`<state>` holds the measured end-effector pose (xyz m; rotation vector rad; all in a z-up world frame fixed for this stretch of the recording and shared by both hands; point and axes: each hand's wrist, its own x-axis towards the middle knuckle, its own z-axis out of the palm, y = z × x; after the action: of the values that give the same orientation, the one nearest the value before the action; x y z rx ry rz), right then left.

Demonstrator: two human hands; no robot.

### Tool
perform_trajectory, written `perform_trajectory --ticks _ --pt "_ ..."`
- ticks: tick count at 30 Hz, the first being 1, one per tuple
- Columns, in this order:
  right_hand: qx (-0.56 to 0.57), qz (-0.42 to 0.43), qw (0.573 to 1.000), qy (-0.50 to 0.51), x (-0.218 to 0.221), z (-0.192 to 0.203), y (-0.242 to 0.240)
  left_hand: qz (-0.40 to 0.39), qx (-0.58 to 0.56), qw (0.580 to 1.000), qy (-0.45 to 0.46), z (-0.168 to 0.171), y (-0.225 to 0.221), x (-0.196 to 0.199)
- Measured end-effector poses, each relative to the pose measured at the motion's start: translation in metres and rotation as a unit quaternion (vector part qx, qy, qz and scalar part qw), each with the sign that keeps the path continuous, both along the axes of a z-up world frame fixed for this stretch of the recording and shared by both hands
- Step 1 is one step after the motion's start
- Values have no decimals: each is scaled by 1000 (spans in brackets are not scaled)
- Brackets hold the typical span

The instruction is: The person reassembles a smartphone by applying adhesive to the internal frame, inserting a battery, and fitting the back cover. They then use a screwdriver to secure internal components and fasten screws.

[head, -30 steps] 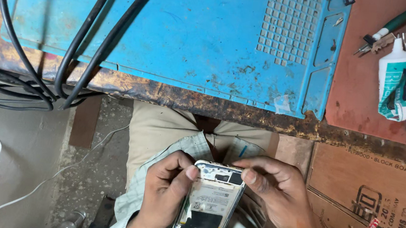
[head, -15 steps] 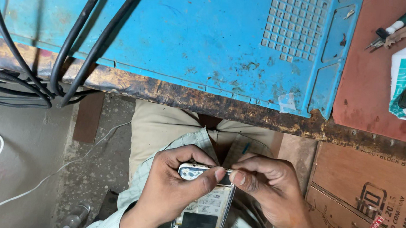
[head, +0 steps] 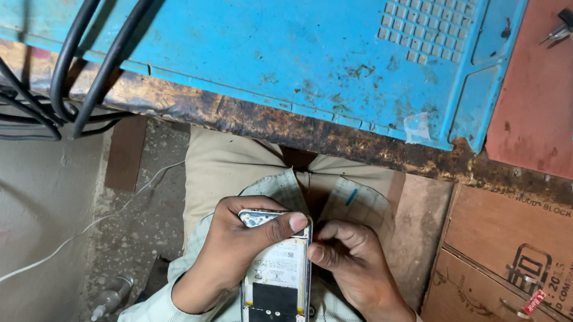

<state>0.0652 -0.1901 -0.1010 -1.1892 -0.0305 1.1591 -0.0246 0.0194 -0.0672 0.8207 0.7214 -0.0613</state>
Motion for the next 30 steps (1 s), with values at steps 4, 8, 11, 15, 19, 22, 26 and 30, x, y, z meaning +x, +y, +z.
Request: perform_trajectory --ticks 4,8,11,15,19,22,26,30 --pt "-45 82 995 22 -16 1 -8 31 -45 999 -3 -8 1 -6" --pt "-55 213 975 38 -19 19 -19 38 -44 998 8 -12 2 -10" --pt "-43 245 968 7 -11 24 -21 72 -26 996 38 -11 7 -8" --pt "-92 138 985 48 0 29 -24 256 -10 965 61 1 16 -6" --pt "-184 119 967 -130 6 67 -17 352 70 931 -59 42 10 -9" --pt "-172 -5 948 -266 18 116 -3 351 120 901 -226 80 10 -7" --pt "-20 -135 931 -339 53 176 26 238 252 883 -316 122 45 13" --pt "-5 -144 835 -530 81 190 63 111 493 804 -315 143 82 49"
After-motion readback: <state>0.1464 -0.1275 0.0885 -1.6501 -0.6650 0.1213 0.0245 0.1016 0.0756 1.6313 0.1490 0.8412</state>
